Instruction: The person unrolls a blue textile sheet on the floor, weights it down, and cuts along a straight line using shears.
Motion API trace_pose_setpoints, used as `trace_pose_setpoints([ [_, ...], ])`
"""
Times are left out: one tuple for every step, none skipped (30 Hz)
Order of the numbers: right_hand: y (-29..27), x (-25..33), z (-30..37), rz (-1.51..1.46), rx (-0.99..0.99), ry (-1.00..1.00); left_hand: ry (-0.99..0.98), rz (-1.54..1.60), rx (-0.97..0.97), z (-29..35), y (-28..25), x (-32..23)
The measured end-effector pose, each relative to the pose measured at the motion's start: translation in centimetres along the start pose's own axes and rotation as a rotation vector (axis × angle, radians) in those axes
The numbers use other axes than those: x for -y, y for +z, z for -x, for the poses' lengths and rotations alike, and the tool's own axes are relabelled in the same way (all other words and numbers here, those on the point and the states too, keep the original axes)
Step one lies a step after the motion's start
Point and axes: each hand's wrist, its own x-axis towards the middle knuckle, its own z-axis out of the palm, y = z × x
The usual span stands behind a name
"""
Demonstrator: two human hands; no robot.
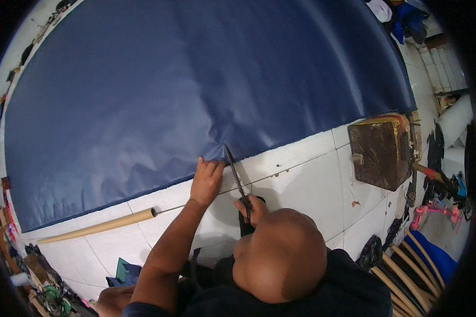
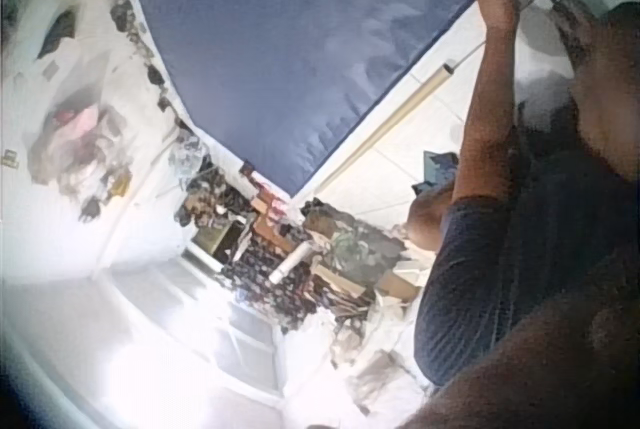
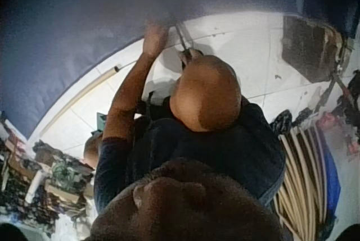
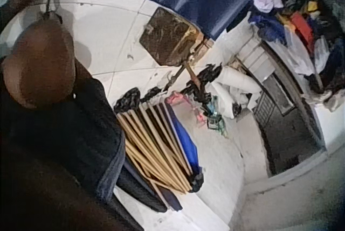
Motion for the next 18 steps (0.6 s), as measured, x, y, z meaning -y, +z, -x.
trace_pose_setpoints([
  [-0.1, 0.7, -0.9, 0.001, -0.045, -0.021, -0.002, -0.010, 0.015, 0.0, 0.0, -0.3],
  [-0.1, 1.5, -1.9, 0.000, -0.085, -0.043, -0.003, -0.020, 0.031, 0.0, 0.0, -0.3],
  [-0.3, 2.3, -2.6, -0.001, -0.127, -0.060, -0.014, -0.024, 0.049, 0.1, 0.1, -0.4],
  [-0.3, 3.1, -3.6, -0.002, -0.166, -0.078, -0.025, -0.028, 0.067, 0.2, 0.2, -0.4],
  [-0.3, 3.7, -4.5, -0.009, -0.201, -0.104, -0.037, -0.039, 0.082, 0.2, 0.3, -0.3],
  [-0.3, 4.1, -5.5, -0.016, -0.238, -0.129, -0.038, -0.031, 0.095, 0.3, 0.4, -0.3],
  [0.0, 4.2, -6.7, -0.039, -0.256, -0.184, -0.047, -0.046, 0.106, 0.7, 0.1, -0.1],
  [-0.1, 3.9, -7.6, -0.034, -0.267, -0.186, -0.049, -0.043, 0.115, 0.7, 0.2, -0.2],
  [-0.2, 3.6, -8.6, -0.029, -0.278, -0.189, -0.040, -0.033, 0.109, 0.7, 0.2, -0.4],
  [-0.3, 4.2, -9.0, -0.024, -0.288, -0.188, -0.032, -0.022, 0.105, 0.7, 0.4, -0.4],
  [-0.5, 4.8, -9.4, -0.044, -0.284, -0.200, -0.025, -0.010, 0.100, 0.8, 0.4, -0.3],
  [-0.8, 5.5, -9.9, -0.064, -0.279, -0.212, -0.022, -0.002, 0.104, 0.8, 0.3, 0.0],
  [-1.0, 6.2, -10.3, -0.085, -0.275, -0.220, -0.017, -0.010, 0.109, 0.9, 0.3, 0.0],
  [-1.0, 6.5, -10.9, -0.077, -0.300, -0.241, -0.012, -0.018, 0.114, 1.0, 0.2, 0.1],
  [-1.0, 6.9, -11.5, -0.069, -0.325, -0.262, -0.007, -0.027, 0.119, 1.1, 0.2, 0.2],
  [-1.2, 7.0, -12.0, -0.058, -0.356, -0.281, -0.003, -0.025, 0.127, 0.9, 0.1, 0.1],
  [-1.4, 7.0, -12.3, -0.066, -0.354, -0.270, 0.001, -0.023, 0.134, 0.7, -0.1, -0.1],
  [-1.5, 7.0, -12.6, -0.073, -0.353, -0.260, 0.005, -0.021, 0.141, 0.6, -0.2, -0.3],
])
